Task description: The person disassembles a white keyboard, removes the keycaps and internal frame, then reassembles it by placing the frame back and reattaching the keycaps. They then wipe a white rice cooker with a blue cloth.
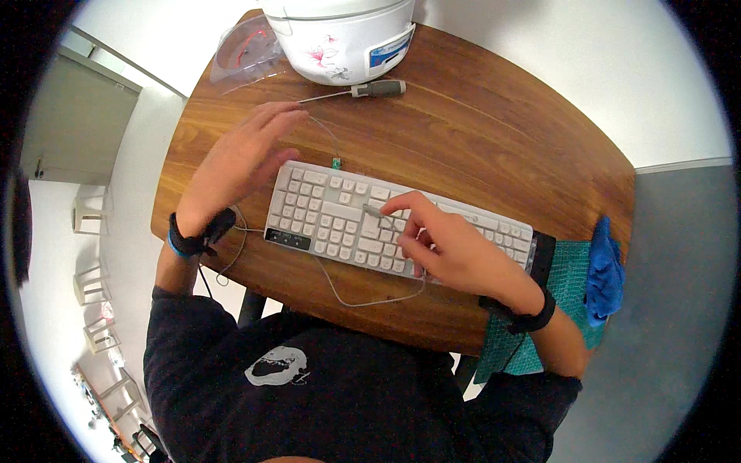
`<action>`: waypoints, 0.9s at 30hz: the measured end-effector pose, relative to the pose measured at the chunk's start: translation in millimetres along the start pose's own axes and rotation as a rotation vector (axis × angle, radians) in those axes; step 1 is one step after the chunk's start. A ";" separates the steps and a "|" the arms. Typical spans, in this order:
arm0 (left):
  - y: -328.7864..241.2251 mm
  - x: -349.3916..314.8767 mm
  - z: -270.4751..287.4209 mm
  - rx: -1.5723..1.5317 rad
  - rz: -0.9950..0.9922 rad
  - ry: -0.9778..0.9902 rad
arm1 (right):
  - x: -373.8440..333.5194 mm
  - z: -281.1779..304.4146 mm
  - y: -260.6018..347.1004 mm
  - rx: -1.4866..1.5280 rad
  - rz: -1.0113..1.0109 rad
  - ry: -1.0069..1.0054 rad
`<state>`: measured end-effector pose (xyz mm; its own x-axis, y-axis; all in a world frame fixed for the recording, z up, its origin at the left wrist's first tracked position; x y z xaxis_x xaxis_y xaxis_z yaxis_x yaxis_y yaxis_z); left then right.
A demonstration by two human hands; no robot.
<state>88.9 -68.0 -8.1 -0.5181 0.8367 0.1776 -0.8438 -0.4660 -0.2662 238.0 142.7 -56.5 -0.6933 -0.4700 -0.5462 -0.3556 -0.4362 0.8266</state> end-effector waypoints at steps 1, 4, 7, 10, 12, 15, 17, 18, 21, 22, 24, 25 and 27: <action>9.9 -3.6 -0.7 -0.017 0.045 0.030 | -3.6 3.5 -3.7 -0.003 -0.002 -0.015; 28.5 -9.5 0.4 -0.072 0.142 0.103 | -11.2 17.4 -14.8 -0.069 0.053 -0.083; 25.0 -7.0 8.0 -0.154 0.165 0.143 | -15.4 28.6 -15.0 -0.130 0.128 -0.206; -9.9 -6.5 16.5 -0.272 0.103 0.188 | -16.1 30.8 -10.2 -0.103 0.174 -0.247; -42.5 -6.8 15.2 -0.357 -0.077 0.234 | -9.0 24.7 -7.4 -0.057 0.194 -0.193; -76.9 -7.6 -3.0 -0.440 -0.170 0.348 | 13.4 5.3 -5.7 0.034 0.206 -0.037; -95.5 -5.6 -15.1 -0.472 -0.243 0.425 | 28.7 -11.8 0.9 0.126 0.203 0.064; -102.0 -6.3 -20.0 -0.488 -0.278 0.464 | 33.7 -19.4 6.0 0.162 0.186 0.109; -103.7 -6.9 -30.9 -0.384 -0.277 0.530 | 44.4 -25.9 1.5 0.344 0.171 0.084; -100.7 -6.2 -34.8 -0.375 -0.247 0.569 | 45.5 -26.3 0.2 0.405 0.160 0.078; -92.0 -3.2 -42.0 -0.356 -0.186 0.645 | 47.0 -25.9 -2.8 0.525 0.136 0.067; -85.7 1.8 -37.7 -0.387 -0.170 0.569 | 47.7 -27.2 -4.4 0.561 0.135 0.082; -64.8 9.3 -35.6 -0.449 -0.139 0.413 | 50.3 -30.2 -10.2 0.629 0.130 0.112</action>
Point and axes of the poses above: each hand's wrist, its own x-axis towards the middle knuckle, its own z-axis out of the back of the hand, y = z × x, the point moved 10 cm from there along x, towards the middle knuckle, and after that the axes turned 10 degrees about y, right-handed, at the moved point
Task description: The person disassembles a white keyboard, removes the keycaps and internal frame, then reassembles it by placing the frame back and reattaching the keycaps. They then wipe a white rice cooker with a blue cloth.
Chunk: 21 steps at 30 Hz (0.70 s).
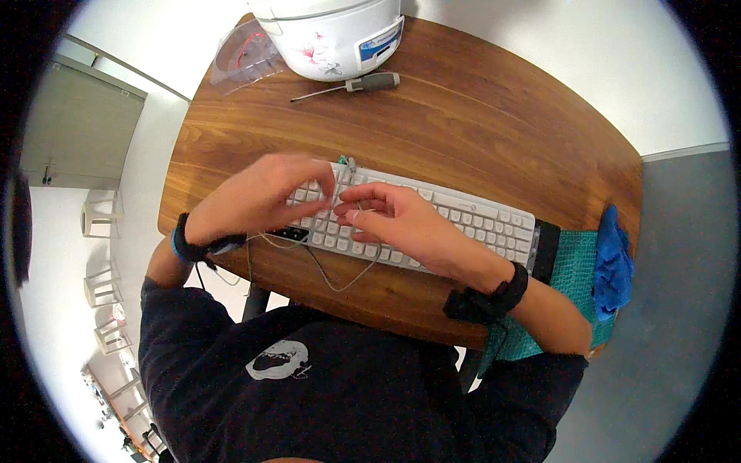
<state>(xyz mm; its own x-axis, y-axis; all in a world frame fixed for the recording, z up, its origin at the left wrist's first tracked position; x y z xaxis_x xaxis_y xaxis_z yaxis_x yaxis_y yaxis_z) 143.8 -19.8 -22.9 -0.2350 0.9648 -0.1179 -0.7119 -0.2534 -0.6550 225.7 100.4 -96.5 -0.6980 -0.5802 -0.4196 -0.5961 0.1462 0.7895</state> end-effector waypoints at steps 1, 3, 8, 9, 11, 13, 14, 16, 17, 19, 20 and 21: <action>11.8 1.2 6.5 0.076 0.025 -0.040 | 0.7 -1.1 -1.2 -0.003 0.003 0.012; 26.2 6.4 9.6 0.120 0.033 -0.049 | 2.5 -4.5 -2.7 -0.010 0.009 0.036; 56.5 20.2 -11.7 0.153 0.145 0.147 | 7.1 -12.6 0.4 -0.096 0.028 0.085; 57.6 23.6 -13.8 0.150 0.143 0.176 | 8.6 -14.0 -0.3 -0.115 0.031 0.092; 61.5 31.3 -16.6 0.144 0.140 0.234 | 10.2 -18.2 2.2 -0.121 0.053 0.120; 73.5 36.8 -21.5 0.075 0.200 0.304 | 12.1 -21.6 2.7 -0.116 0.071 0.147; 78.0 37.7 -24.6 0.040 0.230 0.338 | 13.5 -22.7 0.8 -0.107 0.078 0.157; 78.8 40.7 -24.3 0.038 0.237 0.351 | 12.6 -23.4 0.6 -0.105 0.072 0.152; 78.4 41.8 -24.0 0.037 0.241 0.357 | 10.7 -23.8 3.1 -0.111 0.058 0.144; 75.6 44.2 -22.9 0.022 0.289 0.409 | 9.6 -22.1 4.1 -0.115 0.055 0.137; 75.7 44.9 -23.6 0.014 0.313 0.435 | 9.8 -20.8 4.0 -0.112 0.067 0.138; 79.0 44.8 -24.5 0.016 0.331 0.442 | 9.8 -20.4 4.2 -0.108 0.080 0.141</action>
Point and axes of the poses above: each hand's wrist, its own x-axis towards the middle knuckle, its own z-axis out of the back of the hand, y = z × x, the point moved 10 cm from there along x, towards the middle knuckle, and after that the axes turned 10 degrees about y, right-handed, at the moved point
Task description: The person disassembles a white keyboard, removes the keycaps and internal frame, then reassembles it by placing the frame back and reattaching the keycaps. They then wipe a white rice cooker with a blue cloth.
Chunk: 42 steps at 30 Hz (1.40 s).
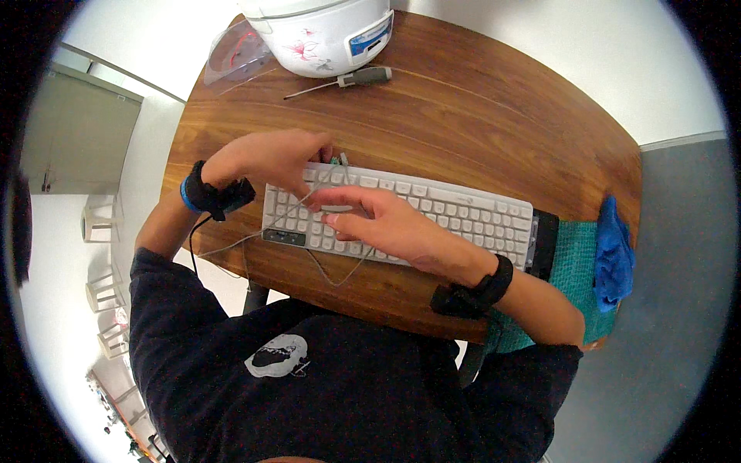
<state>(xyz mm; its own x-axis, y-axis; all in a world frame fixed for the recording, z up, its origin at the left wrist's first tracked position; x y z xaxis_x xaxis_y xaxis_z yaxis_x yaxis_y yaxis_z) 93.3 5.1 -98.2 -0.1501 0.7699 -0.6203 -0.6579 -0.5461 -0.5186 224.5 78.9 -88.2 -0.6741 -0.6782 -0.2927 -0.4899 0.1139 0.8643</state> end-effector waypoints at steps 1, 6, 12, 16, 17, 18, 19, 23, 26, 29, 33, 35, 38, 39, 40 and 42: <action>5.1 1.9 -0.8 -0.001 0.018 0.007 | 0.0 0.4 -0.1 -0.005 0.004 0.003; 11.2 0.1 -2.3 0.014 0.010 -0.045 | -2.0 0.1 2.4 -0.103 0.023 0.031; -0.3 -5.2 -5.7 -0.016 0.005 -0.017 | -17.7 14.7 -8.4 -0.255 0.033 -0.129; -8.4 -15.0 -7.4 0.029 -0.025 -0.093 | -41.4 19.5 11.4 -0.693 -0.013 -0.211; -9.7 -18.5 -6.4 0.050 -0.040 -0.137 | -48.7 22.5 14.6 -0.792 -0.009 -0.229; -9.2 -18.7 -6.9 0.061 -0.037 -0.143 | -56.9 25.8 16.9 -0.891 -0.007 -0.248; -9.0 -18.3 -7.0 0.073 -0.034 -0.149 | -67.1 27.5 22.9 -0.998 0.042 -0.282; -13.8 -15.5 -4.4 0.131 -0.095 -0.177 | -112.0 30.6 34.8 -1.213 0.042 -0.371; -18.1 -29.9 -0.8 0.126 -0.094 -0.257 | -158.4 49.1 33.6 -1.262 -0.078 -0.538; -2.4 -57.0 -2.2 0.175 0.178 -0.310 | -222.3 78.9 23.7 -1.293 -0.197 -0.845; 22.1 -70.3 -9.6 0.009 0.298 -0.295 | -291.4 113.4 -12.0 -1.133 -0.440 -1.123; 36.9 -66.5 -22.3 -0.135 0.162 -0.321 | -304.4 121.9 -33.1 -1.010 -0.410 -1.125; 30.7 -71.3 -25.1 -0.247 0.042 -0.434 | -284.5 110.9 -32.3 -0.975 -0.465 -1.131; 34.3 -71.0 -29.8 -0.339 0.075 -0.382 | -277.5 107.4 -31.4 -0.969 -0.467 -1.133; 33.9 -71.3 -32.7 -0.430 0.109 -0.329 | -273.4 104.1 -29.0 -0.962 -0.432 -1.147; 26.2 -73.3 -36.4 -0.492 0.107 -0.280 | -266.0 99.3 -23.5 -0.947 -0.359 -1.170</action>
Point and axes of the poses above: each hand's wrist, its own x-axis towards the middle knuckle, its own z-axis out of the back of the hand, y = z × x, the point moved 10 cm from there along x, towards the middle knuckle, and after that the axes turned 10 degrees about y, right-handed, at the moved point
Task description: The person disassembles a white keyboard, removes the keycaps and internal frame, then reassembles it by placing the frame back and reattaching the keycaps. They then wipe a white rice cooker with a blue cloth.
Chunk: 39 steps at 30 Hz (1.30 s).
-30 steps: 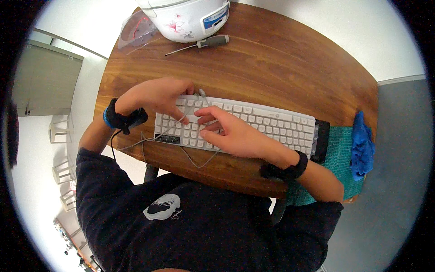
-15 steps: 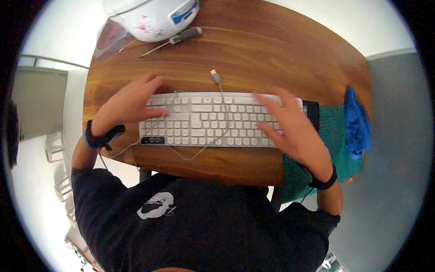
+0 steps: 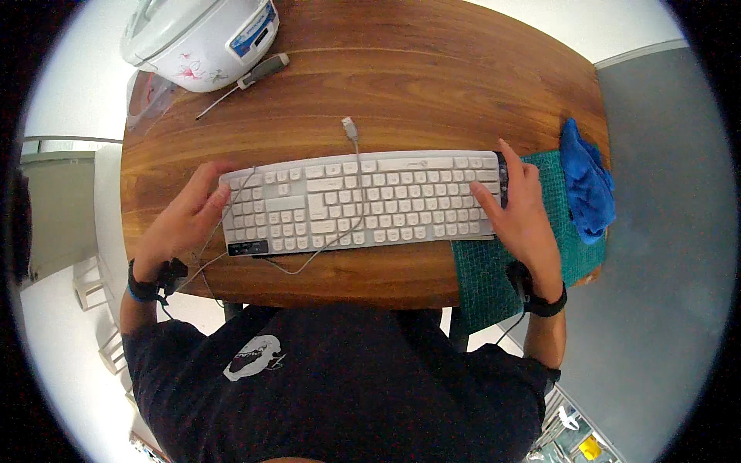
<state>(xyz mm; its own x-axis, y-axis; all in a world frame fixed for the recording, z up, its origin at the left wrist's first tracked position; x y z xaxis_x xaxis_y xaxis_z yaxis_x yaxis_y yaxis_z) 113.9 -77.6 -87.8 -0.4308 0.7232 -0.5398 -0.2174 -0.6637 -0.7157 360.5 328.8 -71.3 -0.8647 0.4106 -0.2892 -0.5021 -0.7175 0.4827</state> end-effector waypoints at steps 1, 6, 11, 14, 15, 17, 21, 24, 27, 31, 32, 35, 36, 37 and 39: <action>-6.9 -3.2 -2.6 0.024 -0.039 0.004 | 0.1 -1.3 -1.8 0.000 -0.002 -0.012; -11.5 -9.3 -11.9 0.081 -0.129 0.016 | -3.2 -13.5 -25.6 -0.056 -0.088 0.043; -18.5 -9.2 -22.0 0.250 -0.224 -0.001 | 1.0 -17.2 -15.1 0.037 -0.003 0.043; -21.2 -8.8 -23.1 0.506 -0.117 -0.116 | 3.1 -17.5 -16.2 0.259 -0.046 0.160; -23.6 -9.0 -20.9 0.482 -0.101 -0.119 | 2.3 -19.7 -17.7 0.357 -0.091 0.219; -22.9 -10.7 -11.1 0.430 -0.069 -0.129 | 3.5 -16.4 -13.2 0.395 -0.063 0.261; 6.2 -30.3 24.7 0.388 -0.081 -0.145 | 10.0 -32.5 24.0 0.457 0.046 0.311; 35.1 -45.7 51.5 0.389 -0.022 -0.170 | 24.5 -62.9 58.2 0.388 0.167 0.383; 62.1 -66.4 73.0 0.410 0.014 -0.209 | 36.9 -87.1 93.0 0.386 0.255 0.480; 102.0 -88.4 103.7 0.331 -0.042 -0.200 | 50.5 -107.2 152.7 0.258 0.389 0.526; 110.5 -93.8 112.8 0.300 -0.062 -0.187 | 53.7 -111.7 168.6 0.236 0.406 0.539; 138.3 -112.4 141.4 0.295 -0.109 -0.201 | 63.5 -123.6 215.4 0.190 0.435 0.580; 155.8 -117.6 150.1 0.257 -0.098 -0.201 | 66.9 -128.7 228.5 0.170 0.465 0.580; 169.9 -120.2 153.0 0.217 -0.088 -0.200 | 68.2 -132.6 235.5 0.148 0.493 0.581; 183.7 -124.4 157.9 0.204 -0.082 -0.204 | 71.5 -137.4 245.9 0.033 0.531 0.559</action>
<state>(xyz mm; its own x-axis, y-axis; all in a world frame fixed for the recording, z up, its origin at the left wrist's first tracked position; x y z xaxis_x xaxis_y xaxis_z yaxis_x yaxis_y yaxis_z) -10.8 -319.6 -82.1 -0.5674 0.7363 -0.3688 -0.4211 -0.6443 -0.6384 176.4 104.3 -86.9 -0.8612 -0.3354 -0.3819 -0.0287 -0.7182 0.6953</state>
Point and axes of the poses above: each hand's wrist, its own x-axis towards the middle knuckle, its own z-axis out of the back of the hand, y = z × x, the point moved 10 cm from there along x, towards the middle knuckle, and after that the axes turned 10 degrees about y, right-handed, at the moved point
